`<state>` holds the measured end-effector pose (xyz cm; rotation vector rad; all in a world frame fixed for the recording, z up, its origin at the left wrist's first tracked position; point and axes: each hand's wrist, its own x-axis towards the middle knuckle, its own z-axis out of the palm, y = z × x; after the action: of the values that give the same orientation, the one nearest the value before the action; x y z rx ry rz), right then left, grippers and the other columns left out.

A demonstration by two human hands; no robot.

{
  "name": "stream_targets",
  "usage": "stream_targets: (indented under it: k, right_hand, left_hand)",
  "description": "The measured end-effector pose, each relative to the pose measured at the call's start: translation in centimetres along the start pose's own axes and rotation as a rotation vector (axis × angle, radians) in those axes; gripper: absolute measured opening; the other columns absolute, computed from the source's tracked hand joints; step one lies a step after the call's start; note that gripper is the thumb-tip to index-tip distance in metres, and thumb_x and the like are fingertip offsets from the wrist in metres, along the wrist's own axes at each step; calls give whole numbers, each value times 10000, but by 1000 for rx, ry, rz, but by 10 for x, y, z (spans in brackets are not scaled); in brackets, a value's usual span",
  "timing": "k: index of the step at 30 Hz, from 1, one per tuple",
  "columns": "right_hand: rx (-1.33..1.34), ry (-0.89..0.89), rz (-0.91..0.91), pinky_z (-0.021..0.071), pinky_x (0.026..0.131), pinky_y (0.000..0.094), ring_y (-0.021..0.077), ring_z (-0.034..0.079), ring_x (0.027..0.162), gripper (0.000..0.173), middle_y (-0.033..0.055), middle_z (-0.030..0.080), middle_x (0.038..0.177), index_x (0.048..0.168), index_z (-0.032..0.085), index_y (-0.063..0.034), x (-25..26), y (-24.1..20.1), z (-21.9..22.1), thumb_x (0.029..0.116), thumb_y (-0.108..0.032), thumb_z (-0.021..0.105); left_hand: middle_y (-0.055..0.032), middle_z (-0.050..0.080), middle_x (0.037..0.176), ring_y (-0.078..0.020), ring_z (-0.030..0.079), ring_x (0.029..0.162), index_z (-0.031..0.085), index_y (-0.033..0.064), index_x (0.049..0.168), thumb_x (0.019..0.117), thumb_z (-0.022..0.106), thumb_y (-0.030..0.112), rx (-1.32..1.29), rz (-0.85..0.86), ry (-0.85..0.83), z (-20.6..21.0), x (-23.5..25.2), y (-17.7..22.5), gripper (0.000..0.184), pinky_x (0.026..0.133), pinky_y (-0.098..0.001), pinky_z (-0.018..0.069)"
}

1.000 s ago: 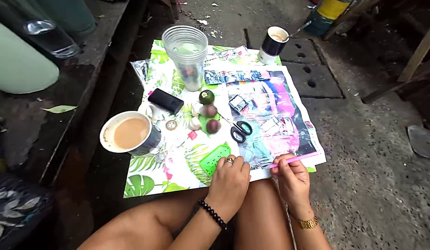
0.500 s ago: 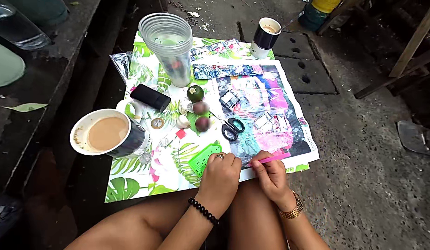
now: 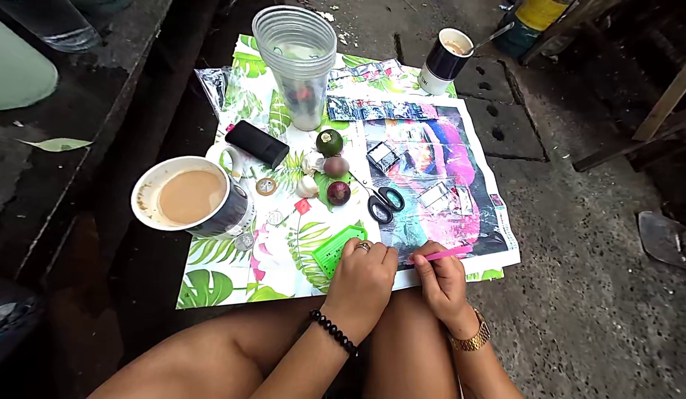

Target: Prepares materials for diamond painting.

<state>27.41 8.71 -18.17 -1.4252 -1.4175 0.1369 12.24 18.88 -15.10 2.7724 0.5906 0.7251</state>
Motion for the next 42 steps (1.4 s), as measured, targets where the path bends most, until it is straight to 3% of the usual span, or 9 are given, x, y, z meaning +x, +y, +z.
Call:
stream_targets:
  k: [7,17,22,26,31,34,37,39,42]
  right_hand:
    - [-31,-6,-15,496,776,146,8,589,797,281,36,607,840,936,595,-23,0,-1,1,1094,-206,453]
    - [-111,-33,-39,499,809,173,49,604,824,278,55,609,835,939,603,-25,0,-2,0,1090,-207,456]
    - [398,106,284,497,562,137,-38,560,617,189,-101,636,808,996,641,-151,3,-2,-6,1089,-198,483]
    - [778,220,512,489,511,168,18,565,539,250,-40,649,720,958,651,-126,10,-4,-16,1087,-152,438]
    - [804,272,603,479,488,157,17,571,521,313,-26,661,696,938,670,-133,24,-19,-20,1098,-162,402]
    - [609,163,464,506,540,142,2,606,586,230,-40,702,773,993,711,-141,35,-35,-16,1077,-164,498]
    - [408,-28,287,580,688,165,0,678,752,163,-84,744,929,1050,742,-179,50,-50,-3,1051,-210,582]
    - [315,-150,189,595,762,206,26,694,825,149,-61,746,957,1031,747,-122,60,-53,9,1031,-175,608]
    - [152,-320,108,541,842,225,28,663,897,163,-27,753,946,977,766,-63,72,-58,24,988,-164,639]
  left_hand:
    - [-87,716,794,-259,726,762,763,68,1024,930,583,3,11,-7,9,0,1,1,213,866,-451,551]
    - [-78,659,708,-249,703,699,654,73,841,923,585,6,-38,-3,57,-2,0,1,126,870,-449,553]
    - [-101,718,829,-263,729,778,702,86,796,888,618,-6,-48,32,3,-4,-3,1,154,914,-497,548]
    - [-101,724,855,-272,739,830,751,64,887,901,615,-8,-27,16,-26,-4,-5,6,155,958,-513,549]
    - [-117,727,909,-300,739,884,768,5,1024,937,680,166,68,-38,-47,-5,-10,21,203,973,-533,550]
    - [-143,745,1026,-312,742,995,760,-19,1093,932,654,107,163,-65,-97,-6,-13,31,230,1007,-522,542]
    - [-160,736,1132,-320,728,1081,751,-19,1118,935,589,0,201,-73,-132,-8,-15,36,246,1014,-507,544]
    - [-146,736,1198,-292,716,1132,755,0,1148,935,575,3,225,-74,-158,-10,-17,38,279,1024,-460,537]
    - [-87,769,1125,-222,724,1089,770,45,1107,909,593,5,236,-103,-126,-10,-20,41,268,1005,-380,529]
